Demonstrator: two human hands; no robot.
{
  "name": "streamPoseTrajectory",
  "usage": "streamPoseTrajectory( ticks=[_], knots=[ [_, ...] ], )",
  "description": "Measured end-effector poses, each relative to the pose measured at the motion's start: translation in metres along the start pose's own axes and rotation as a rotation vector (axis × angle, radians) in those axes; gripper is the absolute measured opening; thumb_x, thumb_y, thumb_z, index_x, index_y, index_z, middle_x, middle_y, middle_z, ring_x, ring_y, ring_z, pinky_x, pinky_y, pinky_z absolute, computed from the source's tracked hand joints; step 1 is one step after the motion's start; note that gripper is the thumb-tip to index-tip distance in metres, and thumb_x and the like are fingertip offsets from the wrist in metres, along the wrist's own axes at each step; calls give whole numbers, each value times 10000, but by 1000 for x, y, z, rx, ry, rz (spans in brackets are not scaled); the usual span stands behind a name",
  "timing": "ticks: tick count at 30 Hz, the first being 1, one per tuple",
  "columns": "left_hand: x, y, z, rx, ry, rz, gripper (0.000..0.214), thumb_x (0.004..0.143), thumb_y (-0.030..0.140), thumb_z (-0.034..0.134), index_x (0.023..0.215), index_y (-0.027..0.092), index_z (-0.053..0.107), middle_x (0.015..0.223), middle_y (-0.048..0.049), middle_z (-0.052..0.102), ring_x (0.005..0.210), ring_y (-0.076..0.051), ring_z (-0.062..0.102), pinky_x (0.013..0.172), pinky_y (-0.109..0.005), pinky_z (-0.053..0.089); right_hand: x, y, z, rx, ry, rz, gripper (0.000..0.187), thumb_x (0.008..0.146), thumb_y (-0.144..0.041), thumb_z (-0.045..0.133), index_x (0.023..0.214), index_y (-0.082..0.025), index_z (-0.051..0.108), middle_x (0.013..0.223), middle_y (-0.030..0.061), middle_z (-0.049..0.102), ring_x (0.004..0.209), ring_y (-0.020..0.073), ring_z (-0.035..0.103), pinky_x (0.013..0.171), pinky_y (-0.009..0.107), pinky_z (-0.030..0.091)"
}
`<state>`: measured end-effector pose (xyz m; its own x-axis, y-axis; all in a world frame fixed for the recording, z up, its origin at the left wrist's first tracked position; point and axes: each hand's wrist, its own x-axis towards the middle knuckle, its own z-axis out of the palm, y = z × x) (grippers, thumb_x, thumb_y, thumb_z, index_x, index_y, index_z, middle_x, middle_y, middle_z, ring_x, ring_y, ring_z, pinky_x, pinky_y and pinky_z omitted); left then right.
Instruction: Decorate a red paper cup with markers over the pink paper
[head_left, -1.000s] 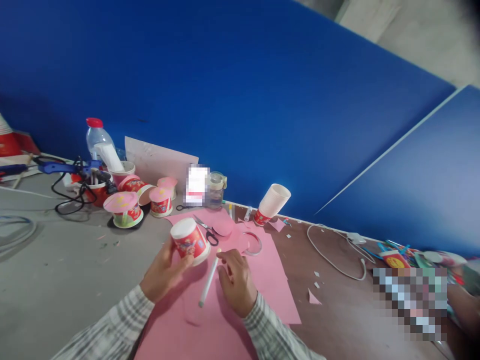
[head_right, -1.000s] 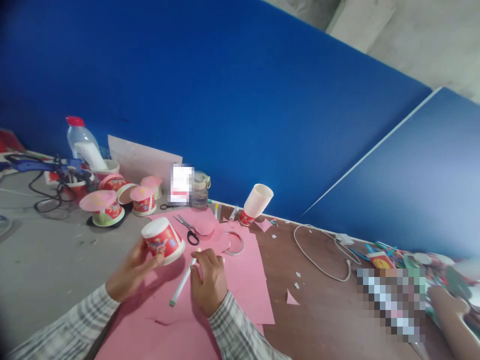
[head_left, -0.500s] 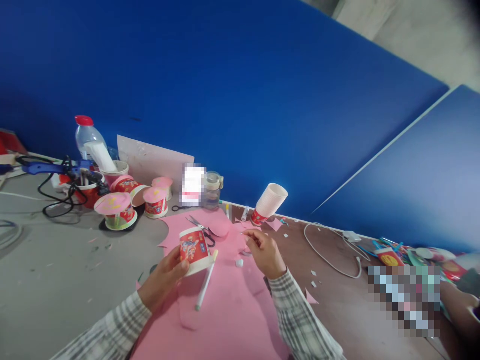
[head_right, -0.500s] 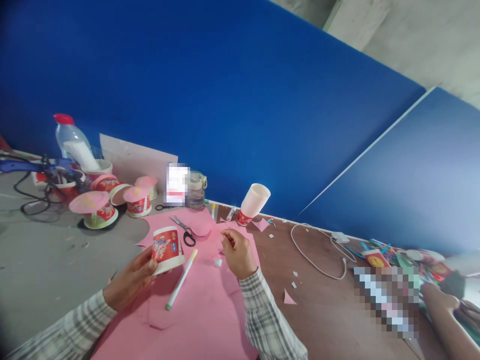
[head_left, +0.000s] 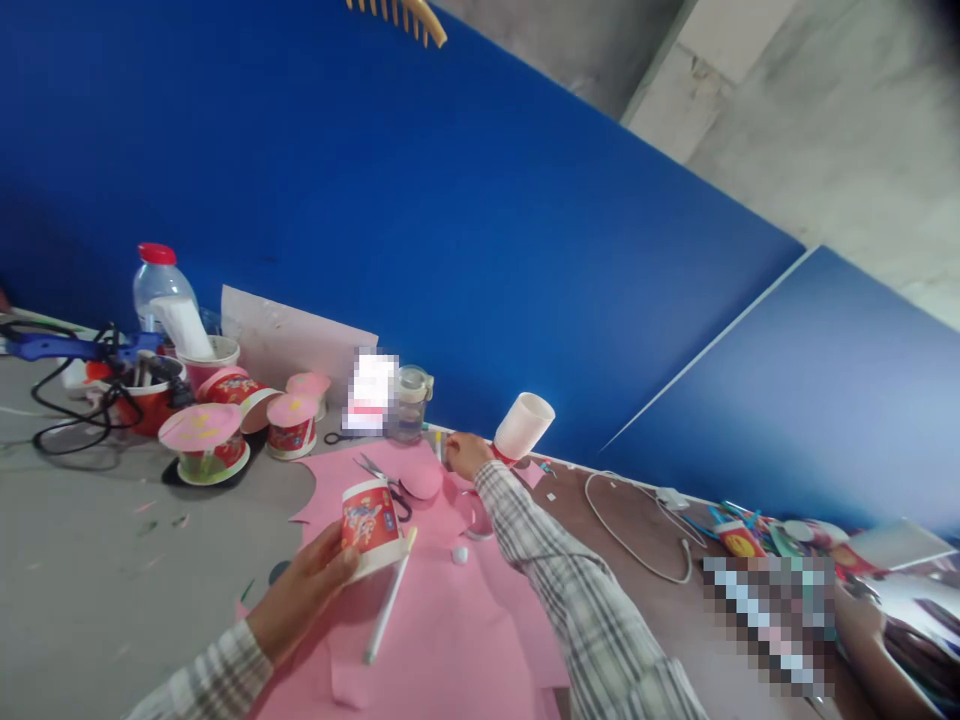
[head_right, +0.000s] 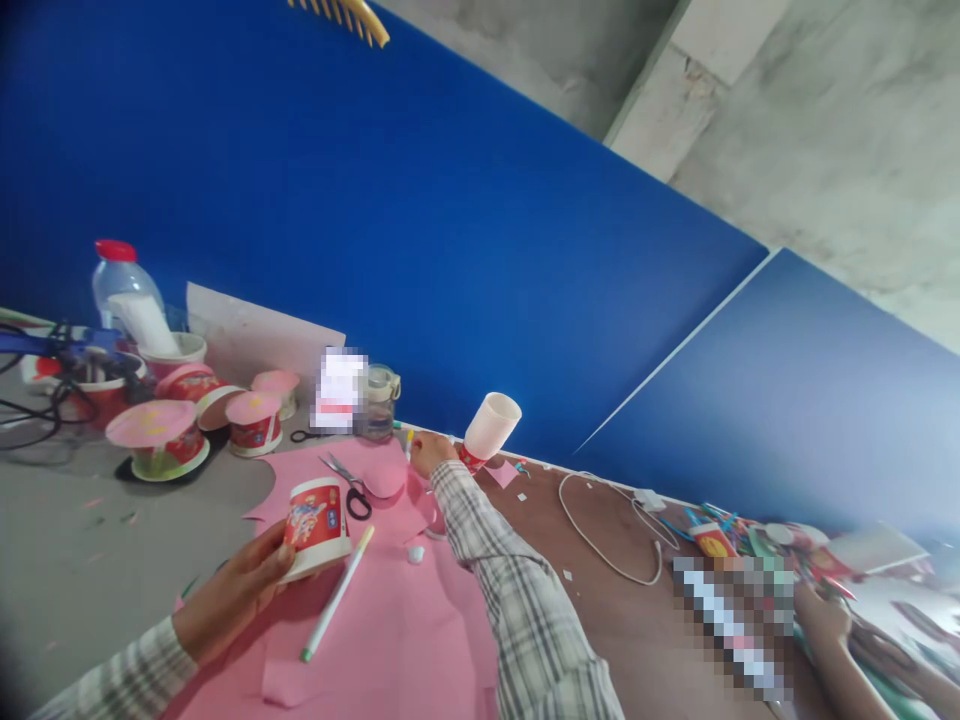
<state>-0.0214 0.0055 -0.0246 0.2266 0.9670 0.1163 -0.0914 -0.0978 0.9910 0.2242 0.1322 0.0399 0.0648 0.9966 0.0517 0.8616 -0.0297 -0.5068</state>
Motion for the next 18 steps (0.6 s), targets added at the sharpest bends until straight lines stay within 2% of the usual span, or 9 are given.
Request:
streamPoseTrajectory(
  ticks=[4,10,14,16,17,18],
  knots=[
    [1,-2,-1,-247,-49,-78,396,620,422,591,977,253,631,877,-98,726,803,-367,609,692,-508,499,20,-10,16,26,25,73,223,881,-203,528,1099,-159,542,1138,74,573,930,242,611,788,405,504],
    [0,1,0,-239,-39,-103,378,594,395,624,944,254,641,863,-91,723,787,-358,606,673,-488,503,32,-21,22,128,117,127,239,884,-204,520,1119,-157,526,1144,86,567,931,236,609,781,414,507],
    [0,9,2,-236,-28,-131,400,554,405,642,919,241,643,867,-95,721,818,-365,598,687,-480,500,35,-25,11,204,196,165,228,889,-189,515,1114,-151,529,1151,85,562,931,231,609,792,406,497],
    [0,16,3,-210,-37,-146,413,536,409,649,908,230,641,858,-103,723,783,-368,606,676,-494,501,32,-27,0,244,235,169,234,874,-213,537,1101,-158,541,1132,82,575,933,244,610,785,407,509],
    [0,20,3,-195,-35,-145,410,530,409,652,898,227,642,853,-107,725,759,-368,611,670,-503,500,29,-28,-7,267,252,163,205,910,-197,464,1089,-156,553,1131,65,574,946,239,609,806,395,493],
    [0,24,4,-184,-34,-136,408,524,405,656,890,224,642,852,-111,726,751,-370,613,670,-510,499,24,-29,-15,294,269,148,207,894,-205,500,1089,-157,550,1130,70,577,932,238,612,798,402,500]
  ],
)
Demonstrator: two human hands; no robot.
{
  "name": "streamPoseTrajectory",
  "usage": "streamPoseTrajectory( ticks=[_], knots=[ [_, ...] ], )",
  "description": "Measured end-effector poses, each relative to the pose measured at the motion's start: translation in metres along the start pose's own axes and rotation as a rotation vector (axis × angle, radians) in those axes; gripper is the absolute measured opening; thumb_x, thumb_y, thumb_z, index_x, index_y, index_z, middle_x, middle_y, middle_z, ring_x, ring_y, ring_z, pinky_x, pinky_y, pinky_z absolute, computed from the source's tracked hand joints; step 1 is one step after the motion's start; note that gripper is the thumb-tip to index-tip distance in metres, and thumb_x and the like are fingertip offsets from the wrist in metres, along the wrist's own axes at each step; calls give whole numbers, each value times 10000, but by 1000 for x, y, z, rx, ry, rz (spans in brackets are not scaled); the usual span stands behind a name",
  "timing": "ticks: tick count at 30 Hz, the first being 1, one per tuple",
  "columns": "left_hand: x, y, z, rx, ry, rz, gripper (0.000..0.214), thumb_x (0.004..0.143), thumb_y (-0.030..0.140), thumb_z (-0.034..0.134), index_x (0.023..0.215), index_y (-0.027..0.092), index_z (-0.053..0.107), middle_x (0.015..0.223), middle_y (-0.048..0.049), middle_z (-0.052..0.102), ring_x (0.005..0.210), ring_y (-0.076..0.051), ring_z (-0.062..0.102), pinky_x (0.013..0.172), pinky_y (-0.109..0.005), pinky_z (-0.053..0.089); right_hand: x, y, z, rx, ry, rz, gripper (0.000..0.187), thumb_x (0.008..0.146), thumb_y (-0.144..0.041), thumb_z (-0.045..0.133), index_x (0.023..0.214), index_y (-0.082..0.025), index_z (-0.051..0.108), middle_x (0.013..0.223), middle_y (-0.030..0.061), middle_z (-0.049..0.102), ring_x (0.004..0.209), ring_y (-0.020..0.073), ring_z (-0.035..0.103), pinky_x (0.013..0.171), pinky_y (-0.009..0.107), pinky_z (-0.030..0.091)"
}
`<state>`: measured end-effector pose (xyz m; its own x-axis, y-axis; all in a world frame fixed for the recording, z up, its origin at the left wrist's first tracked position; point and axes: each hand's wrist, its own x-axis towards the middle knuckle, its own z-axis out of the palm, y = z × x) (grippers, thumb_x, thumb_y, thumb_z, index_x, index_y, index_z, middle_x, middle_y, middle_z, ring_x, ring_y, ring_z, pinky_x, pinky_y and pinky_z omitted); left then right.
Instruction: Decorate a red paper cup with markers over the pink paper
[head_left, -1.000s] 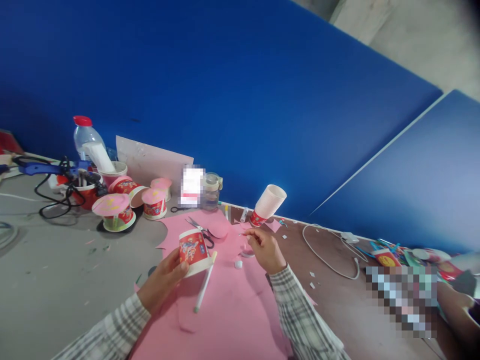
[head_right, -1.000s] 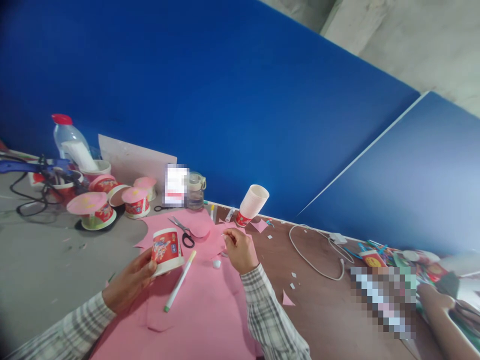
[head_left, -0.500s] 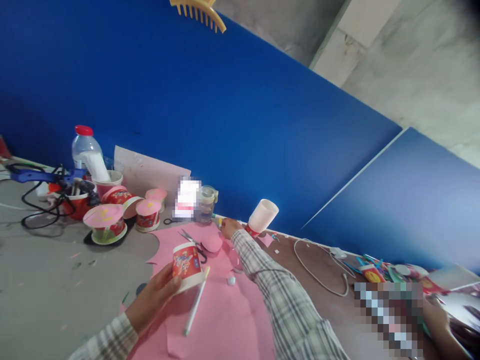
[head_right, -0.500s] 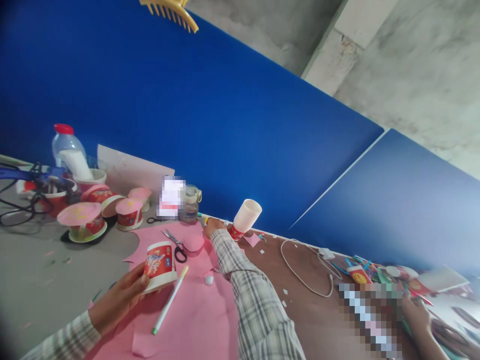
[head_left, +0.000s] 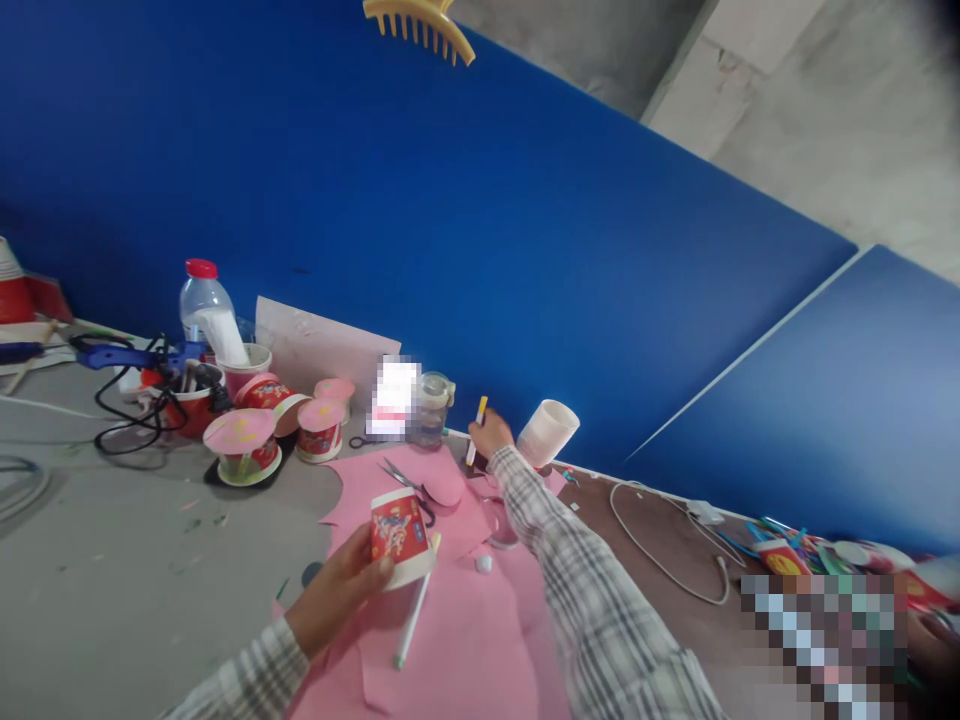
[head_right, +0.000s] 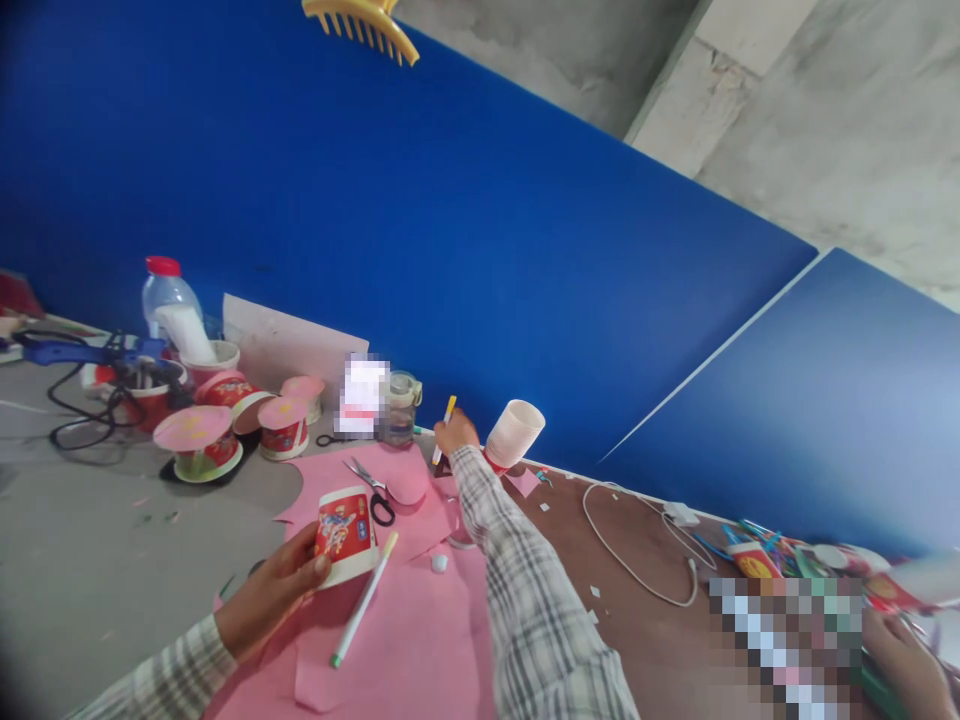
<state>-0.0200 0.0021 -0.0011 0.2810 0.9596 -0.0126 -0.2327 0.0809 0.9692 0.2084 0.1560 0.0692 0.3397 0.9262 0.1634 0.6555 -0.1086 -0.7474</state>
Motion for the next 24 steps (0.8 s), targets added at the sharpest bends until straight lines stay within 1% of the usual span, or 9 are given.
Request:
streamPoseTrajectory(
  ticks=[2,5,7,10,11,14,16,20,24],
  knots=[
    [-1,6,3,6,1,36,406,521,383,663,892,219,637,834,-118,729,771,-379,611,671,-516,499,-11,-7,-21,72,3,-40,242,937,-201,374,1054,-144,578,1087,54,591,921,217,622,796,365,495],
    [-3,9,6,52,33,129,429,526,305,677,940,222,606,836,-123,727,802,-386,610,673,-520,505,-45,-17,-54,225,-1,-117,252,884,-307,469,883,-100,612,813,66,644,725,208,621,645,323,503],
    [-6,8,7,147,68,205,483,525,236,682,993,235,568,901,-130,712,832,-385,603,695,-521,502,-80,-21,-70,347,-41,-163,354,894,-378,369,822,-121,603,717,74,627,661,200,605,578,291,480],
    [-8,5,7,366,115,301,539,509,178,690,1019,254,536,946,-123,685,865,-381,585,724,-518,489,-141,-19,-79,499,-187,-193,398,829,-490,407,713,-166,608,620,64,611,572,205,595,521,295,479],
    [-8,4,8,438,126,322,541,504,174,693,1016,257,535,931,-113,681,855,-378,584,722,-517,487,-161,-17,-77,559,-290,-184,400,789,-525,451,696,-175,621,547,45,591,496,200,570,463,290,462],
    [-8,6,10,538,138,352,537,511,167,682,1018,253,528,889,-87,673,814,-363,589,697,-500,495,-212,-10,-67,913,-851,11,311,721,-496,586,801,-207,670,474,5,564,408,169,504,423,255,391],
    [-8,10,12,531,130,352,538,528,151,660,1036,242,511,888,-88,671,802,-356,592,679,-491,503,-232,-7,-60,933,-1001,137,276,741,-443,598,920,-243,660,502,-5,581,378,144,477,432,236,370],
    [-9,14,14,541,133,364,526,526,145,639,1028,227,505,906,-98,659,805,-362,585,682,-499,499,-241,-5,-49,1060,-1004,190,471,732,-425,619,1176,-313,504,491,-40,599,336,123,446,435,216,360],
    [-8,8,11,575,135,339,532,543,165,641,1047,231,482,903,-94,646,802,-352,579,685,-490,497,-235,-2,-39,1176,-924,241,399,716,-392,644,1086,-259,577,402,-59,563,311,120,405,454,231,362]
  ],
)
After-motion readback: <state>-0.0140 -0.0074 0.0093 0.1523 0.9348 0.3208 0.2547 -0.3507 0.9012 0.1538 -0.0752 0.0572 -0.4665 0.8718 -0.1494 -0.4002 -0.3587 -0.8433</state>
